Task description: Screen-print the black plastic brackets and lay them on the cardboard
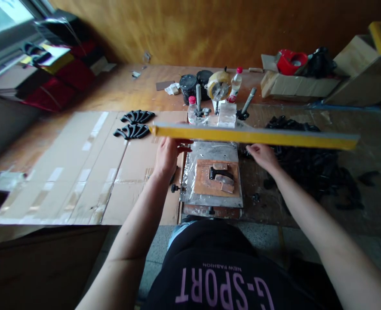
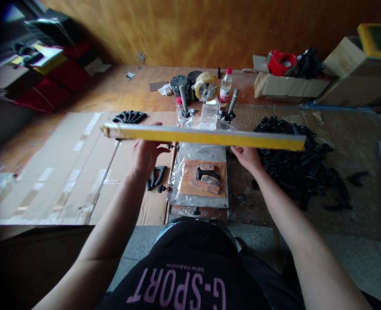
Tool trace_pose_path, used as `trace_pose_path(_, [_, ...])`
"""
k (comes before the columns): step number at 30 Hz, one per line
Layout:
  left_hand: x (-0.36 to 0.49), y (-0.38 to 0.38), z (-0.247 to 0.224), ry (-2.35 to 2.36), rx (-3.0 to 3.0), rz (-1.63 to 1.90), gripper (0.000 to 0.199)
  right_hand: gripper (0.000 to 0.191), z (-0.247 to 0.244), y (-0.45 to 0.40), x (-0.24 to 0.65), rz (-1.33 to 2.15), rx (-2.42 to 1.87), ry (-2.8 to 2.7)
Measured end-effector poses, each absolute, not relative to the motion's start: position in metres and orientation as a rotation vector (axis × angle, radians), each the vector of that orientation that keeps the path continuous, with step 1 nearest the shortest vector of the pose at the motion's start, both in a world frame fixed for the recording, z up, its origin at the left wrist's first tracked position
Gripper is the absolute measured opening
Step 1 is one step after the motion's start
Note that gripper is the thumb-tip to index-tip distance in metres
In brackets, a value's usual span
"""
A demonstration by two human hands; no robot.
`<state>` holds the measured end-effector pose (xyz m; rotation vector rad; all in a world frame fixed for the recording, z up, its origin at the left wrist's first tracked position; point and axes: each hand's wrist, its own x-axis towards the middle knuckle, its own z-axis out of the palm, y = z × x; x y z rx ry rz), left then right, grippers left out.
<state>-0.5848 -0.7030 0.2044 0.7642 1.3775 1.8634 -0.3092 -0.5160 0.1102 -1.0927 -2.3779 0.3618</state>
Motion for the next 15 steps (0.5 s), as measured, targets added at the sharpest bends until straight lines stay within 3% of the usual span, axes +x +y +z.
trace_pose_path(5, [-0.555, -0.7, 0.189, 1.409, 0.55, 1.909, 0.054, 0.021, 0.072, -0.598, -0.337, 0.378, -1.143, -2.839])
trace_pose_path(9, [-0.5, -0.743, 0.128, 1.314, 0.307, 1.259, 0.06, 0.018, 0.087, -0.644, -0.369, 0.507, -1.308, -2.769])
trace_pose_path(13, [-0.49, -0.777, 0.089, 1.222, 0.082, 1.31, 0.045, 0.014, 0.104, -0.672, -0.378, 0.713, -0.755, -2.787])
trace_pose_path(15, [-0.52, -0.791, 0.078, 1.379, 0.06, 1.398, 0.036, 0.011, 0.109, -0.663, -0.36, 0.65, -0.7, -2.826])
